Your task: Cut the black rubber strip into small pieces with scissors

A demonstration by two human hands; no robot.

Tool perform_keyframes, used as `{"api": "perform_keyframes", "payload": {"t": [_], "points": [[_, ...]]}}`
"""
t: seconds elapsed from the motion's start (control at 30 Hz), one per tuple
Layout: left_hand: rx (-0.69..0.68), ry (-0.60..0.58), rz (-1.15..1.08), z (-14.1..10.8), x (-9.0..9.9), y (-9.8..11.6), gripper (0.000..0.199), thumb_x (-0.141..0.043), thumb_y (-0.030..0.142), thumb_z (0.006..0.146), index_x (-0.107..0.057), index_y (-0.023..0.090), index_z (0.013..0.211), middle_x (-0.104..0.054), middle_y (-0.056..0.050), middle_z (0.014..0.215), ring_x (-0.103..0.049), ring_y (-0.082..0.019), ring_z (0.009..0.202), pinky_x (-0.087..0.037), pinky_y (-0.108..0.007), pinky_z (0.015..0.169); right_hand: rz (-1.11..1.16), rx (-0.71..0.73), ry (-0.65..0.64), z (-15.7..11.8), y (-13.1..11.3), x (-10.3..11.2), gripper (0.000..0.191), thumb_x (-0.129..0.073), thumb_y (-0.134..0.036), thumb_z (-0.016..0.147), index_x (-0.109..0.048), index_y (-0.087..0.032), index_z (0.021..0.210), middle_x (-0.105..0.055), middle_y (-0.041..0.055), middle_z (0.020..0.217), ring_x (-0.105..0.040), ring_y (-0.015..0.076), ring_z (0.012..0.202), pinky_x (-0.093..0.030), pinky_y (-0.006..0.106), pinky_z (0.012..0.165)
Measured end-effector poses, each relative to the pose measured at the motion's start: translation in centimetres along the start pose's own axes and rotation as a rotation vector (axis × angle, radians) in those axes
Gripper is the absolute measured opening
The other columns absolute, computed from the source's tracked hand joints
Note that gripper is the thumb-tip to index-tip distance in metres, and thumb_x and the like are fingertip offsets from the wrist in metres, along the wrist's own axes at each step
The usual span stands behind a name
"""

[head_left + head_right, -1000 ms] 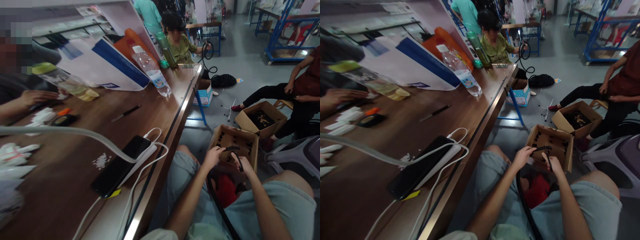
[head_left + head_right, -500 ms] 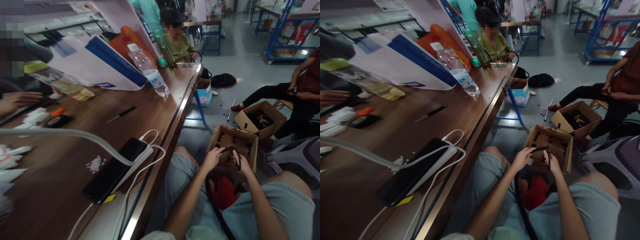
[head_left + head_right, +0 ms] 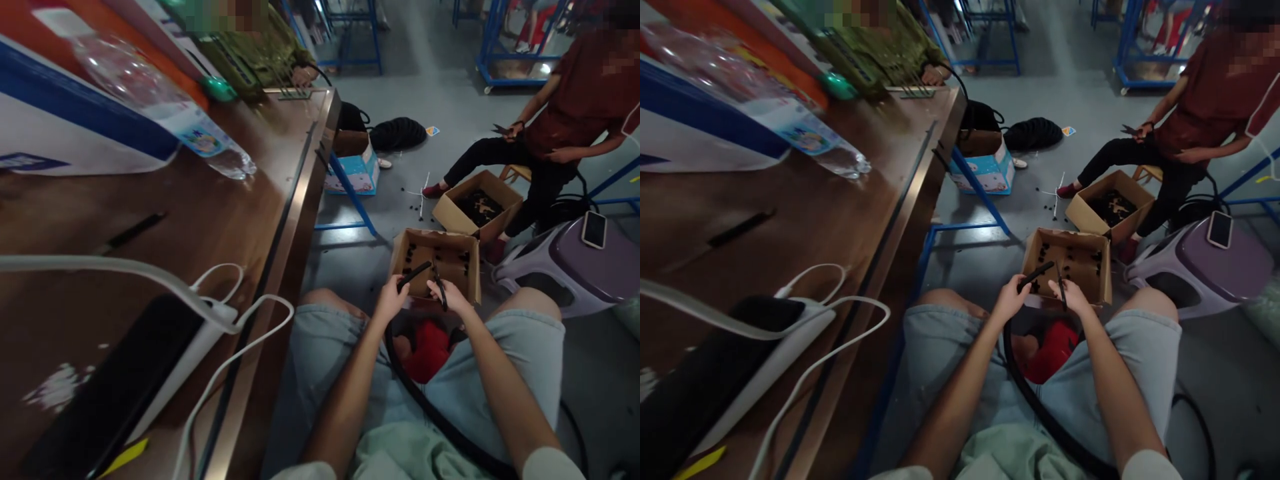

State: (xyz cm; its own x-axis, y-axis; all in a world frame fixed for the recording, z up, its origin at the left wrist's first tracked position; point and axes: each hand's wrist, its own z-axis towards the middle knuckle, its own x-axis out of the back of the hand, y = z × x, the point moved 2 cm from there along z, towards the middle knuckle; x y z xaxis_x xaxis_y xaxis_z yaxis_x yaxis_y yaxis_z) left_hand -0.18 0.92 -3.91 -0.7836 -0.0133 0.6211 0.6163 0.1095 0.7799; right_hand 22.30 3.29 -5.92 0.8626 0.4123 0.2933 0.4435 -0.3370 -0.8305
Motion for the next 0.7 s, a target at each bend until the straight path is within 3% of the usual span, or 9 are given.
{"api": "perform_keyframes", "payload": {"t": [0.2,0.37,0.47,0.6,0.7], "points": [[0.094,-0.001,-0.034,0.0,0.2,-0.1,0.032,-0.057,0.034,0.1,-0.07,0.018,0.124,-0.08,-0.011,0.111,-0.075,-0.024,0.105,-0.056,-0.033,0.093,-0.213,-0.004,-0.024,-0.5,0.1,0.0,0.056,-0.064,-0.074,0.086,-0.067,-0.018,0.085,-0.072,0.0076,0.087,-0.065,0.0227,0.081,-0.049,0.029,0.073],[-0.005,-0.128,-0.087,-0.3,-0.2,0.3,0.034,-0.06,0.034,0.098,-0.073,0.015,0.123,-0.078,-0.012,0.121,-0.073,-0.026,0.113,-0.054,-0.034,0.1,-0.15,0.059,-0.026,-0.9,-0.5,-0.2,0.06,-0.053,-0.076,0.092,-0.067,-0.018,0.088,-0.073,0.0085,0.092,-0.067,0.0229,0.086,-0.05,0.028,0.073],[-0.048,-0.165,-0.095,-0.6,-0.5,0.4,0.036,-0.06,0.035,0.098,-0.073,0.014,0.124,-0.078,-0.012,0.121,-0.074,-0.026,0.112,-0.055,-0.035,0.101,-0.14,0.019,-0.007,-1.3,-0.6,-0.1,0.062,-0.052,-0.078,0.092,-0.066,-0.019,0.082,-0.072,0.0068,0.079,-0.067,0.0199,0.074,-0.049,0.026,0.067],[-0.008,-0.155,-0.036,-0.6,-0.3,0.3,0.038,-0.062,0.032,0.097,-0.072,0.013,0.127,-0.076,-0.015,0.127,-0.072,-0.028,0.117,-0.054,-0.037,0.104,-0.17,-0.109,-0.041,-1.5,-0.8,0.1,0.069,-0.052,-0.083,0.089,-0.063,-0.019,0.067,-0.061,0.0037,0.054,-0.06,0.0166,0.051,-0.042,0.026,0.055],[0.034,-0.164,0.026,0.0,0.2,0.6,0.038,-0.063,0.028,0.095,-0.073,0.011,0.128,-0.074,-0.017,0.131,-0.07,-0.029,0.124,-0.053,-0.037,0.108,-0.212,-0.109,-0.029,-1.1,-1.6,-0.1,0.068,-0.059,-0.083,0.084,-0.059,-0.02,0.062,-0.058,0.0021,0.05,-0.057,0.0158,0.049,-0.039,0.026,0.053]]}}
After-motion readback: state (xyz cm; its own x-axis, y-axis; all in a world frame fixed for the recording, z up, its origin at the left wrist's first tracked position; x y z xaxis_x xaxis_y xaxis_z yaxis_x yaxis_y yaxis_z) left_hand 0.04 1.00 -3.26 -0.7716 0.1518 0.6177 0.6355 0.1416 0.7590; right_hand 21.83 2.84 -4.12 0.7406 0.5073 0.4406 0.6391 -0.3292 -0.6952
